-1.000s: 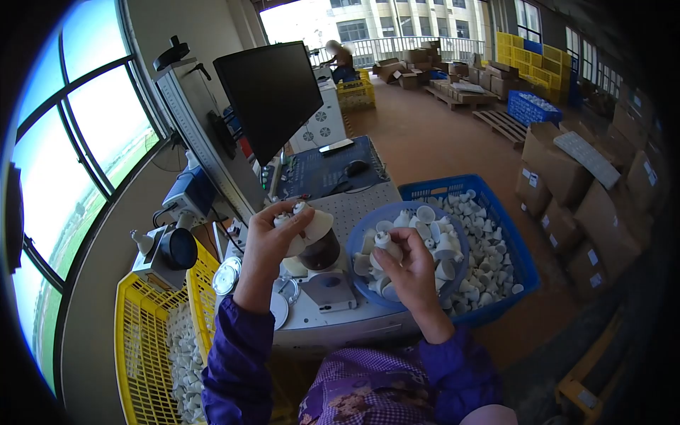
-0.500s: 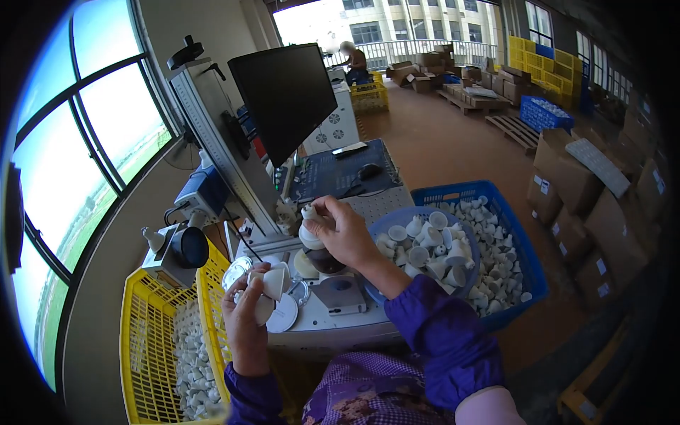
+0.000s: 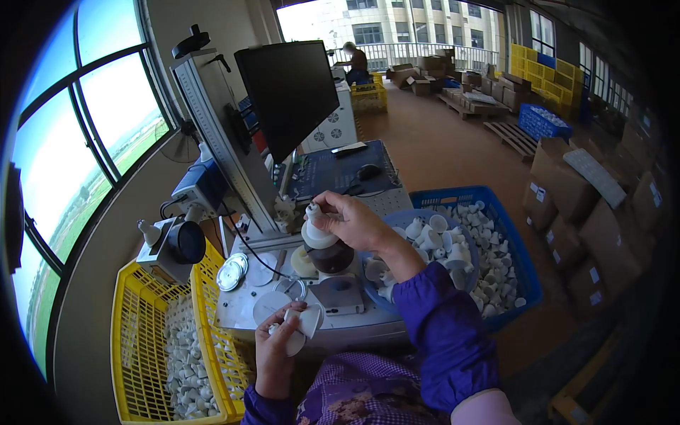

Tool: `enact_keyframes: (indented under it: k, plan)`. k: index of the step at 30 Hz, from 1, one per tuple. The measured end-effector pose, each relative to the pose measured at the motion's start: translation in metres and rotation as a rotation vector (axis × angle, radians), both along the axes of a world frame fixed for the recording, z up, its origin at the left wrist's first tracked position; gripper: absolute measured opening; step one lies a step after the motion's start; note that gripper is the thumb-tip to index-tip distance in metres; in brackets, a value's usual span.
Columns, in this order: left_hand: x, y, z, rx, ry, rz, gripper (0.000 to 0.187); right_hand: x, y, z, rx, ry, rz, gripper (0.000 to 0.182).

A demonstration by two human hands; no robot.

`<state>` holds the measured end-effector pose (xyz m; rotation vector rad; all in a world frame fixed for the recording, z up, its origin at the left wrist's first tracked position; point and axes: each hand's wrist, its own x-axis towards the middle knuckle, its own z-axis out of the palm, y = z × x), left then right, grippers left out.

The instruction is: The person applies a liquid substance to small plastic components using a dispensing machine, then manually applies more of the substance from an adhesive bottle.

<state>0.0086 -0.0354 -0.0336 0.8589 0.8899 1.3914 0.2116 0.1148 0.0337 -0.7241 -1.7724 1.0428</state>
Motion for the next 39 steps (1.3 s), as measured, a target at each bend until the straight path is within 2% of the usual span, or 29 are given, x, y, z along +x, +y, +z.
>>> enact_keyframes:
  k: [3,7,10,11,16,17,21,23,27,29,30,32,35,39]
  plan:
    - [0.003,-0.003,-0.007,-0.049,-0.012,-0.027,0.014,0.001,0.002,-0.004,0.015,0.015,0.010,0.038]
    - [0.010,-0.007,-0.015,-0.096,-0.006,-0.067,0.016,0.004,0.005,-0.001,-0.014,0.054,0.075,0.037]
    - [0.014,-0.009,-0.020,-0.095,0.018,-0.068,0.018,0.004,0.010,-0.003,-0.013,0.035,0.163,0.031]
    - [0.015,-0.010,-0.022,-0.101,0.019,-0.095,0.018,0.005,0.009,-0.004,-0.032,0.052,0.162,0.034]
    - [0.024,-0.017,-0.028,-0.145,-0.032,-0.122,0.024,0.017,-0.038,-0.016,0.378,-0.070,-0.348,0.042]
    - [0.024,-0.019,-0.034,-0.145,-0.041,-0.125,0.024,0.029,-0.049,-0.020,0.370,-0.082,-0.364,0.042]
    - [0.025,-0.021,-0.060,-0.218,-0.098,-0.140,0.023,0.101,-0.090,-0.047,0.361,-0.329,-0.935,0.027]
    - [0.028,-0.023,-0.064,-0.275,-0.074,-0.174,0.020,0.134,-0.101,-0.066,0.268,-0.308,-1.112,0.019]
    - [0.035,-0.025,-0.069,-0.267,-0.063,-0.209,0.017,0.169,-0.114,-0.088,0.165,-0.470,-1.236,0.019]
    - [0.035,-0.026,-0.069,-0.265,-0.050,-0.222,0.014,0.169,-0.111,-0.090,0.276,-0.642,-1.243,0.030]
    - [0.036,-0.027,-0.068,-0.262,-0.050,-0.221,0.014,0.164,-0.109,-0.090,0.279,-0.641,-1.244,0.030]
    - [0.037,-0.029,-0.067,-0.264,-0.070,-0.218,0.012,0.151,-0.104,-0.089,0.249,-0.918,-1.285,0.043]
    - [0.035,-0.032,-0.070,-0.235,-0.080,-0.195,0.011,0.142,-0.099,-0.094,0.189,-1.031,-1.311,0.047]
    - [0.032,-0.036,-0.066,-0.242,-0.076,-0.180,0.011,0.145,-0.093,-0.108,0.140,-0.931,-1.284,0.046]
